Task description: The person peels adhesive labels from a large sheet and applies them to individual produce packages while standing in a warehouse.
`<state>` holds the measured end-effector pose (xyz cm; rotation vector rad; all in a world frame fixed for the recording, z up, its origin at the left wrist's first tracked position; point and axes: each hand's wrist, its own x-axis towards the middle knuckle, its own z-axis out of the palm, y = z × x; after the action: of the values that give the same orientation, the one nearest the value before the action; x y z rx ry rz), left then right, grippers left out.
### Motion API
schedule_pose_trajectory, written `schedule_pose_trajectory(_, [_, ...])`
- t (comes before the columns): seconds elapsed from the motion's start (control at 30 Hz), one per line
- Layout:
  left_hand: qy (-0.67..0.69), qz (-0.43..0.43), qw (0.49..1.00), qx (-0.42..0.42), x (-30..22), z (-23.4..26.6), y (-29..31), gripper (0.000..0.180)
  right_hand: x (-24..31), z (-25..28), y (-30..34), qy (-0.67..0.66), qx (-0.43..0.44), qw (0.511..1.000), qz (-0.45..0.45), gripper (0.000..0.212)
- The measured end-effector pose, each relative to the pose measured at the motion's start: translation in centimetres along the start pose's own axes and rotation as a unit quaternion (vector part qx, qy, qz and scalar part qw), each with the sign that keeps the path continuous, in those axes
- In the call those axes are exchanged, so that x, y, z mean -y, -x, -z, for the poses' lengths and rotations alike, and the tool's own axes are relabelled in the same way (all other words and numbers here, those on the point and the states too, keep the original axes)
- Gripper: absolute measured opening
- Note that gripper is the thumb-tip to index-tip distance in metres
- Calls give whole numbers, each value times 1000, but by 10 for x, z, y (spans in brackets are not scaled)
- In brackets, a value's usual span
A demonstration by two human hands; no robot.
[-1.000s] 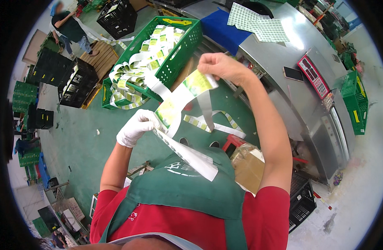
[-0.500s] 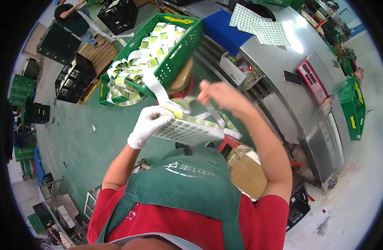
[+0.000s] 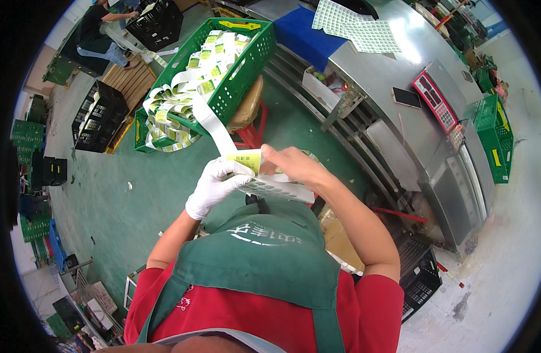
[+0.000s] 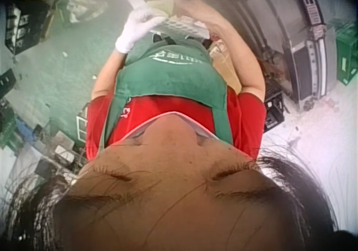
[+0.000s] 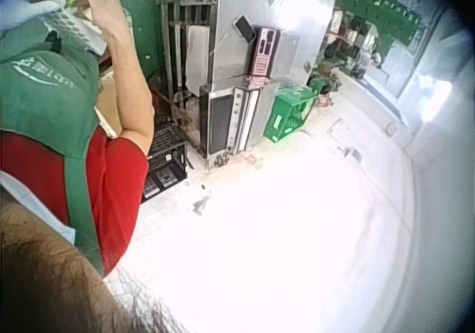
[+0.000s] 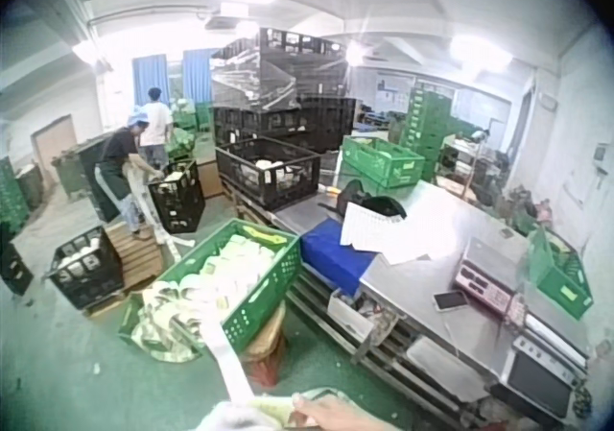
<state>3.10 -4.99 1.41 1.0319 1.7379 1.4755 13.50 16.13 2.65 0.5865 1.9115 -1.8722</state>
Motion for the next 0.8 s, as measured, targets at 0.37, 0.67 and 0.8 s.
schedule_pose_trajectory(0.37, [109,107,986,71,15,-39,10,11,41,13,-21,-322,-86,938,92,23])
schedule_pose_trajectory(0.67, [86,22,995,43,8,-42,4,13,14,7,-24,-268,-129,949,101,21])
schedule_pose_trajectory(0.8, [148,119,979,-70,6,-49,2,12,17,1,-12,-199,-152,960,123,25])
